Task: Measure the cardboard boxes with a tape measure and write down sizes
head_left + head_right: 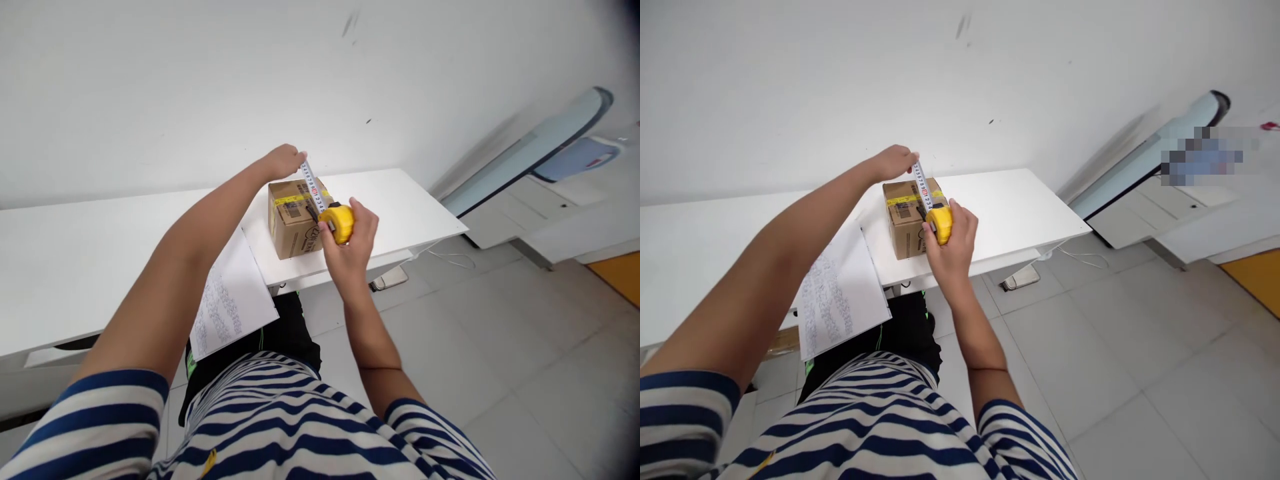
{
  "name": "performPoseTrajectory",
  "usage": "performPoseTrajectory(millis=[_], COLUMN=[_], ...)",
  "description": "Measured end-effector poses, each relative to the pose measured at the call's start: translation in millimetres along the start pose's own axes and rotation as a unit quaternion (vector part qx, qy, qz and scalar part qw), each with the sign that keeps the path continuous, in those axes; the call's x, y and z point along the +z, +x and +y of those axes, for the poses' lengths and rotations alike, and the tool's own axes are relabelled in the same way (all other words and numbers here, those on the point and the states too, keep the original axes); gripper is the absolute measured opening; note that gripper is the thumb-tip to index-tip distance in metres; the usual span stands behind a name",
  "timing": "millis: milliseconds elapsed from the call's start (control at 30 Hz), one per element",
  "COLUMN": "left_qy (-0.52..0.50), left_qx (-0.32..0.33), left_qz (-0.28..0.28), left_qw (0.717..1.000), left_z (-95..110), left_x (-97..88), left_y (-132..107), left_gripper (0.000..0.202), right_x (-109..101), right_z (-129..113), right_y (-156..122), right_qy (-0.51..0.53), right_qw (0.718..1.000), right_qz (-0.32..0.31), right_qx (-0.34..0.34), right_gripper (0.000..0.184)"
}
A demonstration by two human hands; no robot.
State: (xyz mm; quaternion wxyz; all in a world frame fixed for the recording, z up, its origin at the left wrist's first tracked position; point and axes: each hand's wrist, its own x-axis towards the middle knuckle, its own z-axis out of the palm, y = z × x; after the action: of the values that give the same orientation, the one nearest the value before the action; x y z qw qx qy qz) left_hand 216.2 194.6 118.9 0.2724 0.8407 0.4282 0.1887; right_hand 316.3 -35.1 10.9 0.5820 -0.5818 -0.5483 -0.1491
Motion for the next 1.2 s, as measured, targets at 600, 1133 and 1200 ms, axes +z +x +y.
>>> performPoseTrajectory(millis=[600, 1133, 1200], left_qy=[-0.031, -0.003, -0.02], left_qx=[0.032, 0.026, 0.038], left_qz=[0.008, 0.005, 0.032], left_qw=[0.999, 1.0, 0.999], left_z=[-23.2, -21.2, -21.7], left_x=[42.4, 41.8, 41.0], left_y=[-1.3, -11.3, -11.3], left_gripper=[0.04, 0.038, 0.038], right_x=[-40.8, 17.7, 17.7], right_z=[-50.7, -8.8, -6.2], right_y=[22.1, 5.1, 4.6], right_qy=[-0.051, 0.02, 0.019], right_qw=[0.996, 0.998, 0.998], right_qz=[-0.074, 0.007, 0.008], right_qx=[0.027, 0.055, 0.058], right_gripper=[0.046, 0.044, 0.045])
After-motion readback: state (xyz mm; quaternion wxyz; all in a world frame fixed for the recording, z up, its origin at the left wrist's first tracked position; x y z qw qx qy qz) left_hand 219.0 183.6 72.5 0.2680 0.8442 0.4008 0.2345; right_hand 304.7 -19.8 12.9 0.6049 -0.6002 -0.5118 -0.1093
